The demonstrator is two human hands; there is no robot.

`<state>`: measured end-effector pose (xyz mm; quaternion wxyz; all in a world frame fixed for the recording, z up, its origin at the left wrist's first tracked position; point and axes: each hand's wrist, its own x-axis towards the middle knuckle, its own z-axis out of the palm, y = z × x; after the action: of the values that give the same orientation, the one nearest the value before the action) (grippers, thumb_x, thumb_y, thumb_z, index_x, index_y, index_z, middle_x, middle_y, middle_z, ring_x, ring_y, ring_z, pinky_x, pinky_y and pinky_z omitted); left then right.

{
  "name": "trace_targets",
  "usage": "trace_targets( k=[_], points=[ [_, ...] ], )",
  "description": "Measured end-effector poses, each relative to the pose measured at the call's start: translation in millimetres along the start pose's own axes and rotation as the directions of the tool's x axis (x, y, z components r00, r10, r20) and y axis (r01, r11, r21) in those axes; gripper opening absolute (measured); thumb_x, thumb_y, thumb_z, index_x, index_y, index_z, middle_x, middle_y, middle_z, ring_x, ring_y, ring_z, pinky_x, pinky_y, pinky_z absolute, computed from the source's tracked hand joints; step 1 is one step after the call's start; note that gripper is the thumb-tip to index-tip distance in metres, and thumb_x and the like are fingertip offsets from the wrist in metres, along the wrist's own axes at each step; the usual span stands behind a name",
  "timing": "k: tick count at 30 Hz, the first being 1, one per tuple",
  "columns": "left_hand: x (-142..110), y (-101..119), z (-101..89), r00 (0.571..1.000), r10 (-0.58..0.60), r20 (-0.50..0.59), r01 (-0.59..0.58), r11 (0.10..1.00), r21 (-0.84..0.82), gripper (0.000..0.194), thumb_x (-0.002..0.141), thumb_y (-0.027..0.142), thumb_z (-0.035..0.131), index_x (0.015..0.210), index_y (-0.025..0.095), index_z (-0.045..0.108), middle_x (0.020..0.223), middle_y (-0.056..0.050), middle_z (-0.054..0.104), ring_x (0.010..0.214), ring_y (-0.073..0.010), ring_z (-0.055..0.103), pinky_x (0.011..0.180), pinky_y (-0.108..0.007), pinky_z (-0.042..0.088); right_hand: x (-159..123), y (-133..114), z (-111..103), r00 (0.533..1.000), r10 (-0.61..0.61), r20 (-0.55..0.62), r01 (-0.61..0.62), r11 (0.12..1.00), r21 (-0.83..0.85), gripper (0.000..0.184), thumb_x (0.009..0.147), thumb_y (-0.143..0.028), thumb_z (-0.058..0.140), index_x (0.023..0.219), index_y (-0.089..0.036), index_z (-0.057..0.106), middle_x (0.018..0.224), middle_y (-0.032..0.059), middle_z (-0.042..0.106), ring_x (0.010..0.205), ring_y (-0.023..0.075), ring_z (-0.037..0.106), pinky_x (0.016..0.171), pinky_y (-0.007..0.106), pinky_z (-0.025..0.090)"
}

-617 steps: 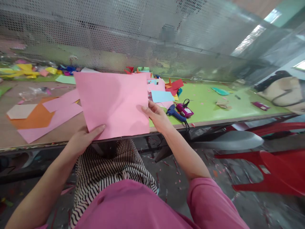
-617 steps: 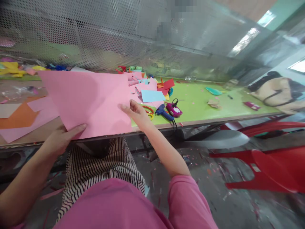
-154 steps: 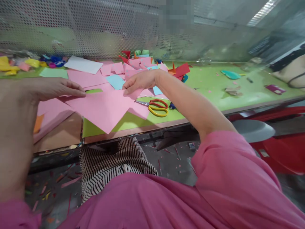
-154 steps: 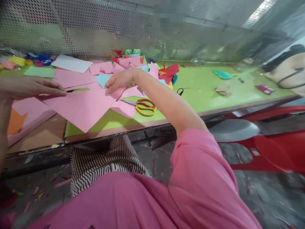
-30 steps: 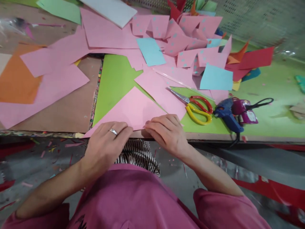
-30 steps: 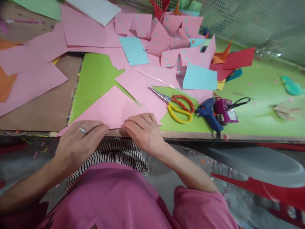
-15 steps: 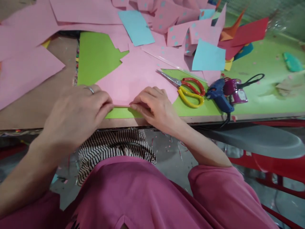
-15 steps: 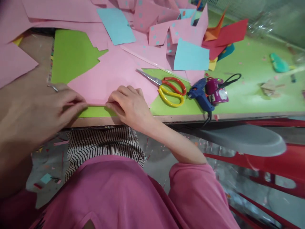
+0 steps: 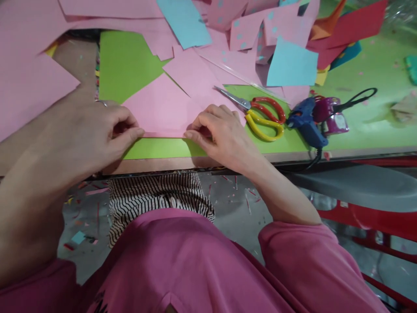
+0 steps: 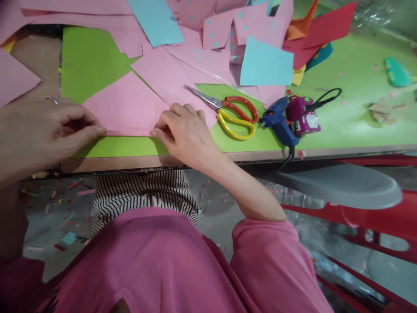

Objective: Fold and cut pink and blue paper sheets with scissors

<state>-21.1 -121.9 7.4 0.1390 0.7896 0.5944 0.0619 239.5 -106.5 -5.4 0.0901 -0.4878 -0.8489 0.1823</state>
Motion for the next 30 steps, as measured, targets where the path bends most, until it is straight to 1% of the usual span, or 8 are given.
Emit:
trace_targets(
  k=[7, 15, 22, 24, 26, 27, 28, 30],
  points=[
    [-1, -9, 0.7, 0.998, -0.031, 0.058, 0.028, 0.998, 0.050, 0.038, 0.093, 0.050, 0.044, 0.083, 0.020, 0.066, 0.072, -0.003, 0.063, 0.066, -0.0180, 0.049, 0.067, -0.031, 0.033, 10, -2, -8, 0.995, 0.052, 0.082, -0.043, 0.993, -0.106, 0.042, 0.102, -0.054, 0.049, 0.093, -0.019, 0.069, 0.097, 0.0074, 0.066, 0.099, 0.0261, 0.060, 0.094, 0.044, 0.039],
    [1, -28, -7.0, 0.981, -0.164, 0.101, 0.153, 0.982, 0.110, 0.058, 0.078, 0.067, 0.036, 0.085, 0.022, 0.072, 0.084, -0.009, 0.065, 0.083, -0.0294, 0.058, 0.079, -0.042, 0.043, 19, 0, -13, 0.988, 0.044, 0.151, -0.027, 0.993, -0.114, 0.034, 0.097, -0.049, 0.055, 0.096, -0.020, 0.074, 0.099, 0.0082, 0.070, 0.103, 0.0273, 0.061, 0.093, 0.045, 0.040],
    [-9, -49, -13.1, 0.983, -0.165, 0.085, 0.157, 0.983, 0.093, 0.056, 0.081, 0.065, 0.037, 0.081, 0.020, 0.070, 0.081, -0.009, 0.063, 0.083, -0.0259, 0.056, 0.081, -0.041, 0.045, 25, 3, -14, 0.988, 0.024, 0.151, -0.008, 0.994, -0.106, 0.033, 0.094, -0.049, 0.059, 0.088, -0.020, 0.074, 0.097, 0.0091, 0.070, 0.095, 0.0258, 0.062, 0.086, 0.040, 0.043],
    [-18, -54, -18.8, 0.980, -0.183, 0.082, 0.173, 0.978, 0.119, 0.055, 0.084, 0.063, 0.041, 0.085, 0.018, 0.072, 0.085, -0.011, 0.064, 0.088, -0.0283, 0.059, 0.086, -0.044, 0.048, 26, 6, -12, 0.991, 0.007, 0.137, 0.007, 0.995, -0.099, 0.031, 0.093, -0.048, 0.061, 0.084, -0.020, 0.073, 0.094, 0.0084, 0.070, 0.092, 0.0253, 0.062, 0.085, 0.040, 0.043],
    [-30, -50, -23.5, 0.974, -0.223, -0.041, 0.227, 0.966, 0.123, 0.055, 0.088, 0.060, 0.043, 0.098, 0.016, 0.074, 0.100, -0.016, 0.068, 0.105, -0.0359, 0.061, 0.099, -0.053, 0.046, 28, 9, -11, 0.992, -0.019, 0.127, 0.031, 0.995, -0.092, 0.030, 0.091, -0.048, 0.064, 0.081, -0.021, 0.073, 0.090, 0.0076, 0.069, 0.089, 0.0247, 0.062, 0.083, 0.040, 0.044],
    [-36, -43, -23.9, 0.955, -0.242, -0.172, 0.262, 0.959, 0.103, 0.054, 0.093, 0.056, 0.042, 0.109, 0.015, 0.073, 0.113, -0.018, 0.068, 0.118, -0.0393, 0.059, 0.107, -0.058, 0.041, 28, 9, -11, 0.991, -0.031, 0.127, 0.043, 0.995, -0.090, 0.030, 0.091, -0.048, 0.064, 0.081, -0.021, 0.073, 0.088, 0.0073, 0.069, 0.088, 0.0243, 0.062, 0.083, 0.040, 0.044],
    [-41, -32, -22.1, 0.902, -0.244, -0.357, 0.286, 0.956, 0.070, 0.051, 0.097, 0.049, 0.040, 0.121, 0.015, 0.069, 0.126, -0.018, 0.066, 0.129, -0.0397, 0.054, 0.113, -0.061, 0.036, 28, 9, -11, 0.991, -0.038, 0.126, 0.049, 0.995, -0.092, 0.030, 0.090, -0.048, 0.065, 0.080, -0.021, 0.073, 0.087, 0.0071, 0.069, 0.087, 0.0240, 0.062, 0.082, 0.040, 0.044],
    [-48, -6, -11.1, 0.893, -0.105, -0.438, 0.153, 0.985, 0.076, 0.046, 0.104, 0.038, 0.035, 0.135, 0.016, 0.062, 0.141, -0.014, 0.062, 0.139, -0.0329, 0.050, 0.118, -0.053, 0.037, 29, 8, -12, 0.990, -0.021, 0.137, 0.036, 0.994, -0.104, 0.030, 0.091, -0.047, 0.065, 0.079, -0.020, 0.072, 0.086, 0.0070, 0.069, 0.086, 0.0235, 0.062, 0.081, 0.039, 0.044]
  ],
)
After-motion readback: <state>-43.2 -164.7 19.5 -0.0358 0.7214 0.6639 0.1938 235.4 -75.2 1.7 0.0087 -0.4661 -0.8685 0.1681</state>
